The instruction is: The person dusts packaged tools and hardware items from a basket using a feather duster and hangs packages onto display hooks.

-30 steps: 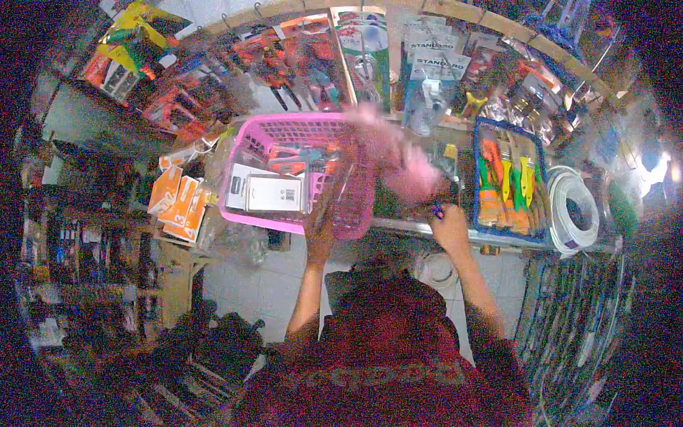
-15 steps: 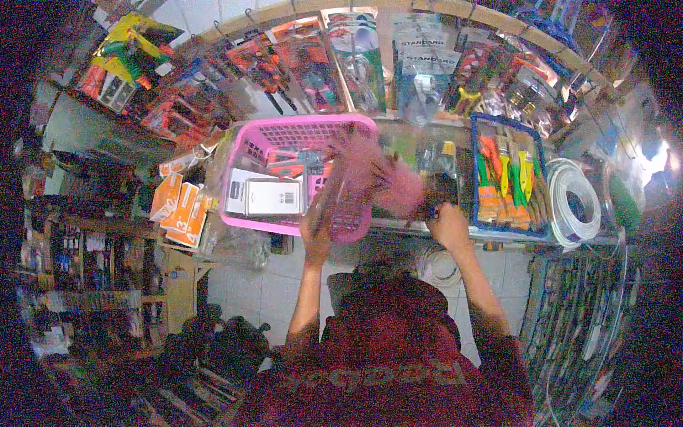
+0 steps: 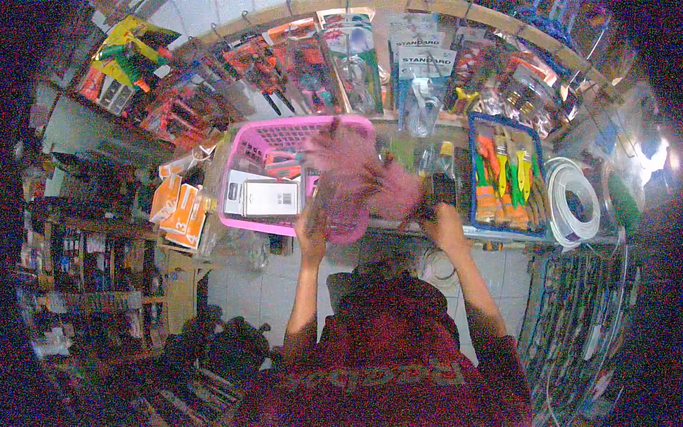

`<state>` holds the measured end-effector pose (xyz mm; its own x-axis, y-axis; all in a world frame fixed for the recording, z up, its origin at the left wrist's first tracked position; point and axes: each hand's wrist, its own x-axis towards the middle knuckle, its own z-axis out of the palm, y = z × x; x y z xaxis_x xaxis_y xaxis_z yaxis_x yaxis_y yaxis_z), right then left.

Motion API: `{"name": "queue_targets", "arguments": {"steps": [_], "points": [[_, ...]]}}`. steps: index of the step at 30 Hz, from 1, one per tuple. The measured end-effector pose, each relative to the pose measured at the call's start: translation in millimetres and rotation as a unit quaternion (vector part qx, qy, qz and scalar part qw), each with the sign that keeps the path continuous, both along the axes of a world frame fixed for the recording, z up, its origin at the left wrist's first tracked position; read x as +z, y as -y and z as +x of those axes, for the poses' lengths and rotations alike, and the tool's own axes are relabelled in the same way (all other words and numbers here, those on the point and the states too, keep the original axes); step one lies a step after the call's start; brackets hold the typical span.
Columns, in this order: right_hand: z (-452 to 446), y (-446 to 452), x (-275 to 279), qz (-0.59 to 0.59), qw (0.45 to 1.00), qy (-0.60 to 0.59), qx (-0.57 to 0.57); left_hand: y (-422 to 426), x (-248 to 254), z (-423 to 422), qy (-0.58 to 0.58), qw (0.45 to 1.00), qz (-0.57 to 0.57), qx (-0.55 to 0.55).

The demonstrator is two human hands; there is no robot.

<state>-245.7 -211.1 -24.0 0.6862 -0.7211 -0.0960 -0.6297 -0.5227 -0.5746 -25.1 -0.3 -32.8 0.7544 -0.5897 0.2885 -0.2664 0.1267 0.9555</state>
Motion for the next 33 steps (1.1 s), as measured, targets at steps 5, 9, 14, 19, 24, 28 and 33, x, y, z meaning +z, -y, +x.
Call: {"name": "queue_targets", "arguments": {"steps": [5, 9, 14, 19, 24, 28, 33], "points": [[0.2, 1.0, 2.6, -0.059, 0.995, -0.08, -0.023, 3.9, 6.8, -0.9, -0.025, 0.999, -0.032, 0.009], [-3.8, -6.4, 0.0, -0.077, 0.997, -0.009, -0.003, 0.0, 15.2, -7.5, -0.18, 0.981, -0.06, 0.032], [3.8, -22.1, 39.4, -0.046, 0.995, -0.09, 0.019, 0.8, 16.2, -6.6, -0.094, 0.994, -0.029, 0.048], [-0.3, -19.2, 42.8, -0.114, 0.981, -0.155, 0.028, 1.4, 12.7, -1.1, -0.095, 0.993, -0.043, 0.056], [-2.4, 2.3, 45.5, -0.193, 0.977, -0.085, 0.012, 3.3, 2.7, -0.7, -0.154, 0.984, -0.079, 0.049], [0.6, 5.8, 52.7, -0.211, 0.974, -0.081, 0.004, 4.5, 2.1, -1.6, -0.174, 0.979, -0.096, 0.05], [3.2, 3.9, 62.6, -0.187, 0.98, -0.069, -0.004, 5.1, 10.0, -4.8, -0.158, 0.981, -0.097, 0.054]]}}
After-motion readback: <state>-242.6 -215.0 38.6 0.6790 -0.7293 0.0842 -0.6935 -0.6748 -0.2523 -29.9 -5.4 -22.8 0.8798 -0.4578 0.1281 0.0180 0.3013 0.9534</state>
